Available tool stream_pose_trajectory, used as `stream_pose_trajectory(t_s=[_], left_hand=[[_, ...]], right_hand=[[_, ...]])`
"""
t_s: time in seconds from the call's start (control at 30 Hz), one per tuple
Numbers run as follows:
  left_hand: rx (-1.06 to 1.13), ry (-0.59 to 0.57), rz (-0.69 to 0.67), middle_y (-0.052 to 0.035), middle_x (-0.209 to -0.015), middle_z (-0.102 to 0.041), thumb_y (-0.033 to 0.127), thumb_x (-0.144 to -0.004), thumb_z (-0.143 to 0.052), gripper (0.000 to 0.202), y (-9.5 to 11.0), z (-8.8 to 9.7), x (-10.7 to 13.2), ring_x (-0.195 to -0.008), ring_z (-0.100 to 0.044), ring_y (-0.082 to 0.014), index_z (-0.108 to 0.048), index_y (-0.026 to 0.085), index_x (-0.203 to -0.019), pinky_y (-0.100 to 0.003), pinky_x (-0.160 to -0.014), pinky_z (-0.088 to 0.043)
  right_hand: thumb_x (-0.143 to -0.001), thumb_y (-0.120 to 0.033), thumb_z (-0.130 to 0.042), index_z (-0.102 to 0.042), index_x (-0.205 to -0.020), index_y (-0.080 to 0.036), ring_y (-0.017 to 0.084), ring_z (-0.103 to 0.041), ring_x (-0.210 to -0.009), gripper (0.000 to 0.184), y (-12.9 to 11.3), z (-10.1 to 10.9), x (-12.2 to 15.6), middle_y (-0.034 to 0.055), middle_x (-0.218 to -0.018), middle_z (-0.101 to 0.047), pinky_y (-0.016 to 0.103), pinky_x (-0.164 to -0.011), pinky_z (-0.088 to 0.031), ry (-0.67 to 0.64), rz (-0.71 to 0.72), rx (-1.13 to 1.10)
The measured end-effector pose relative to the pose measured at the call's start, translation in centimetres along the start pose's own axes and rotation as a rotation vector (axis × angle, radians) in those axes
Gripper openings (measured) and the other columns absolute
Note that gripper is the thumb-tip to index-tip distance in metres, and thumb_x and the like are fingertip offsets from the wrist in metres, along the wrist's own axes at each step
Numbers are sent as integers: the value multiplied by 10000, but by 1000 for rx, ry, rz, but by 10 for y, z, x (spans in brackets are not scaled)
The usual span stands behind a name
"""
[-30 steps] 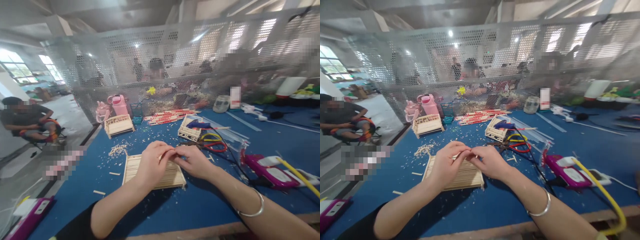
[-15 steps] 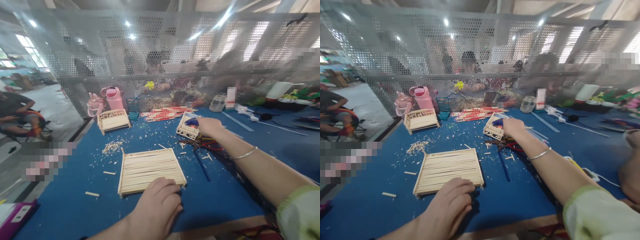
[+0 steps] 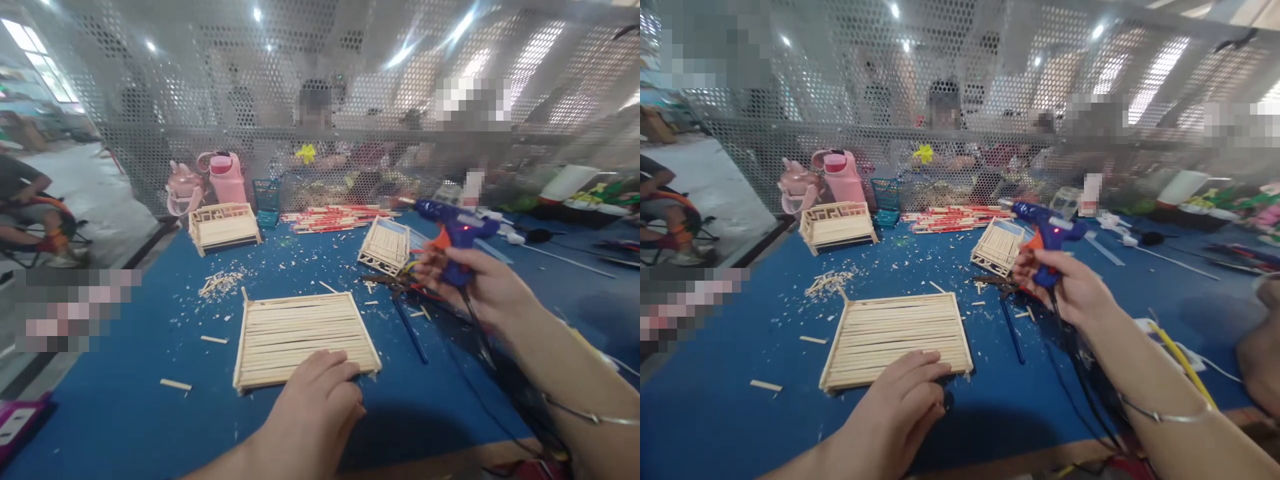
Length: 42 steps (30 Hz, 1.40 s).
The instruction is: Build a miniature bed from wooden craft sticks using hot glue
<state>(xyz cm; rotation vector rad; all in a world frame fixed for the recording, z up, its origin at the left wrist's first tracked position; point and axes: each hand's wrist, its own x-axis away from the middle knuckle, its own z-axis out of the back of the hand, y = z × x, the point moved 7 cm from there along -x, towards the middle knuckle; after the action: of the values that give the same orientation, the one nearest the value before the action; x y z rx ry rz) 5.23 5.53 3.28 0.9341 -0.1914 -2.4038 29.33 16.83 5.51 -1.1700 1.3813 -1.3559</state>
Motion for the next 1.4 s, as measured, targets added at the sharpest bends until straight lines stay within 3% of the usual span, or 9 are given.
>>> stream_pose_trajectory(t_s=[0.1,0.23,0.37,0.47,0.6,1.03,1.4], left_hand=[[10,-12,2,-63,-1056,-704,135,-856,-490,101,0,0,0,-1050,-625,-190,-581,179,-849,-374,-952,-504],[26,-21,15,-66,-1034,-707,140,-871,-466,123,1,1,-2,-1006,-638,-195,-576,179,-829,-373,-919,-522],[24,-29,16,-56,-1033,-707,142,-871,-468,117,0,1,-2,-1004,-636,-205,-569,177,-823,-386,-903,-531],[23,-38,18,-50,-1039,-705,133,-865,-476,107,0,0,-2,-1013,-632,-209,-565,174,-822,-390,-909,-528],[28,-38,15,-57,-1034,-704,122,-861,-473,115,1,1,-4,-998,-633,-204,-569,172,-820,-372,-904,-528],[38,-42,15,-75,-1023,-705,125,-856,-478,110,2,2,-4,-1008,-635,-208,-573,176,-836,-377,-906,-526],[35,-33,6,-71,-1036,-704,126,-857,-484,104,1,1,-4,-1021,-629,-204,-574,169,-830,-379,-912,-526]], right_hand=[[-533,-299,-706,-633,-831,-205,139,-576,-592,321,16,-16,22,11,-691,-637,261,-569,-482,-168,-60,84],[-715,-555,-602,-631,-775,-174,125,-472,-472,387,20,-25,33,0,-521,-557,276,-486,-394,-284,45,396],[-772,-724,-412,-601,-707,-183,125,-457,-434,577,19,-29,35,4,-492,-533,282,-468,-394,-307,126,605],[-777,-737,-383,-611,-713,-168,119,-466,-434,617,20,-32,35,19,-547,-562,269,-449,-390,-329,166,711],[-802,-729,-317,-608,-675,-180,130,-453,-426,634,19,-31,34,-12,-430,-461,264,-461,-384,-301,186,862],[-735,-786,-342,-490,-592,-206,119,-461,-418,616,24,-25,29,4,-492,-517,262,-417,-374,-225,156,848],[-757,-747,-330,-429,-599,-231,119,-418,-399,548,14,-27,34,-25,-433,-444,270,-421,-358,-194,214,872]])
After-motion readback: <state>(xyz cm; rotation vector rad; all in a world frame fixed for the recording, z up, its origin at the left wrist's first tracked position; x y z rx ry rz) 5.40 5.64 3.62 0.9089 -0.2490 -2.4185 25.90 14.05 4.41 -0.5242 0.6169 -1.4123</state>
